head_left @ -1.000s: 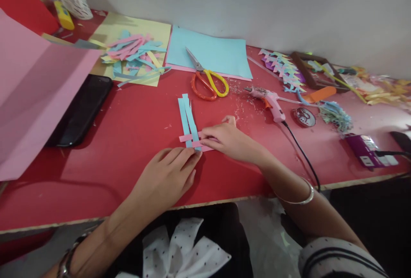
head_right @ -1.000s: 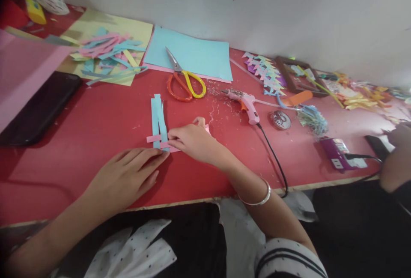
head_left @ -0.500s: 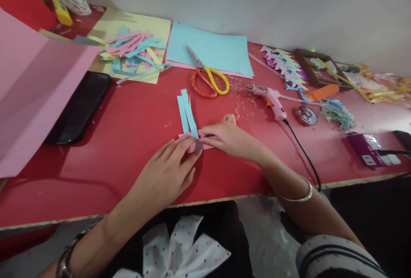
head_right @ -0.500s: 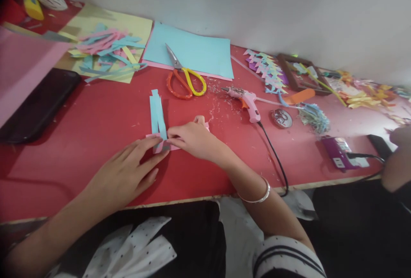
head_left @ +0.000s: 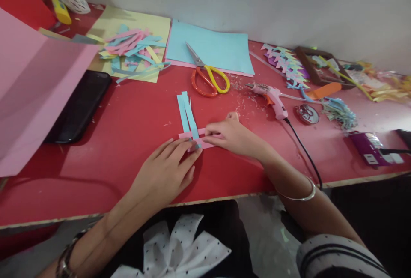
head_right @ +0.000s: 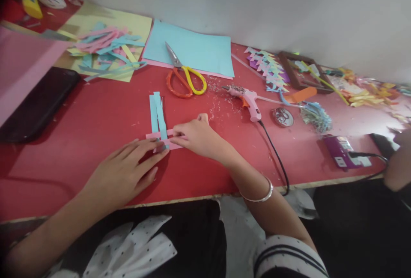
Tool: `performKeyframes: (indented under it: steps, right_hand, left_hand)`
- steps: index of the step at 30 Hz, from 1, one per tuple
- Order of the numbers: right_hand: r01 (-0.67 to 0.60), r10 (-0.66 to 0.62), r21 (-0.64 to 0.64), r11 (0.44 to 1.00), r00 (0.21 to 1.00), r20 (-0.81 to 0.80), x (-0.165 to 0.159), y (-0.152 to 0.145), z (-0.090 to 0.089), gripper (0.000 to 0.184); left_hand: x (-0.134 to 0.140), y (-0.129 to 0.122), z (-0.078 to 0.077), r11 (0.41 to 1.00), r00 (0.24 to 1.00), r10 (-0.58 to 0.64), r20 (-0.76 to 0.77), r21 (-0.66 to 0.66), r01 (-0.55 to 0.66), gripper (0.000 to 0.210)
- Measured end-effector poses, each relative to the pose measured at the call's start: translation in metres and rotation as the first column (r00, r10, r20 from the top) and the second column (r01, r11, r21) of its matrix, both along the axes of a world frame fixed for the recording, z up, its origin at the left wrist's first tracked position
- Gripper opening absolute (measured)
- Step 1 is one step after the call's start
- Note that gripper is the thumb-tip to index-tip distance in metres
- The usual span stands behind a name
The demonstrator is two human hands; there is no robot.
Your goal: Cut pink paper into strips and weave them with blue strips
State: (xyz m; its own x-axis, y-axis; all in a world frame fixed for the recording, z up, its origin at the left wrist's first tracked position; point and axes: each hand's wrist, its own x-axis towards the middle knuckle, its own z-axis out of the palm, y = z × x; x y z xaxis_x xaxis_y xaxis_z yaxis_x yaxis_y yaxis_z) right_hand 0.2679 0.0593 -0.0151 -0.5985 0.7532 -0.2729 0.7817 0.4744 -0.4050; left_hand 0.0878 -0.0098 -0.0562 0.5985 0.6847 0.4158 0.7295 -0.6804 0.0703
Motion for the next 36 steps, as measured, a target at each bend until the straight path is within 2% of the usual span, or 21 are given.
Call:
performKeyframes:
  steps: [10,19,24,27,29,31,32,35,36]
  right_hand:
    - [0.112,-0.109,0.064,0.992,0.993,-0.053,0.024,-0.005,-0.005,0.026]
    - [0.255,-0.249,0.094,0.962,0.966,-0.072,0.044,-0.010,-0.004,0.023]
    - [0.298,-0.286,0.198,0.934,0.954,-0.086,0.060,-0.011,-0.002,0.029]
    - [0.352,-0.359,0.304,0.885,0.933,-0.036,0.064,-0.009,0.000,0.030]
    - [0.400,-0.422,0.420,0.814,0.905,-0.044,0.061,-0.008,0.000,0.023]
    - [0.400,-0.406,0.496,0.771,0.908,-0.101,0.053,-0.007,-0.001,0.014]
    - [0.366,-0.352,0.500,0.785,0.927,-0.127,0.047,-0.007,-0.002,0.014]
    - [0.138,-0.097,0.385,0.913,0.987,-0.125,0.025,-0.007,-0.006,0.023]
    - [0.095,-0.062,0.350,0.932,0.993,-0.104,0.019,-0.007,-0.007,0.024]
  left_hand:
    - [0.000,0.000,0.001,1.000,1.000,-0.004,0.011,-0.014,0.004,0.030]
    - [0.000,0.000,0.001,1.000,1.000,-0.003,0.009,-0.011,0.003,0.030]
    - [0.000,0.000,0.001,1.000,1.000,-0.007,0.007,-0.018,0.008,0.030]
    - [0.000,0.000,0.001,1.000,1.000,0.005,0.004,-0.017,-0.005,0.030]
    - [0.000,0.000,0.001,1.000,1.000,0.006,0.002,-0.020,-0.006,0.031]
    - [0.000,0.000,0.001,1.000,1.000,0.001,-0.002,-0.024,-0.001,0.032]
    - [0.000,0.000,0.001,1.000,1.000,-0.001,-0.003,-0.025,0.001,0.032]
    - [0.000,0.001,0.001,1.000,1.000,-0.007,-0.002,-0.023,0.007,0.033]
    - [0.000,0.001,0.000,1.000,1.000,-0.011,0.000,-0.027,0.011,0.033]
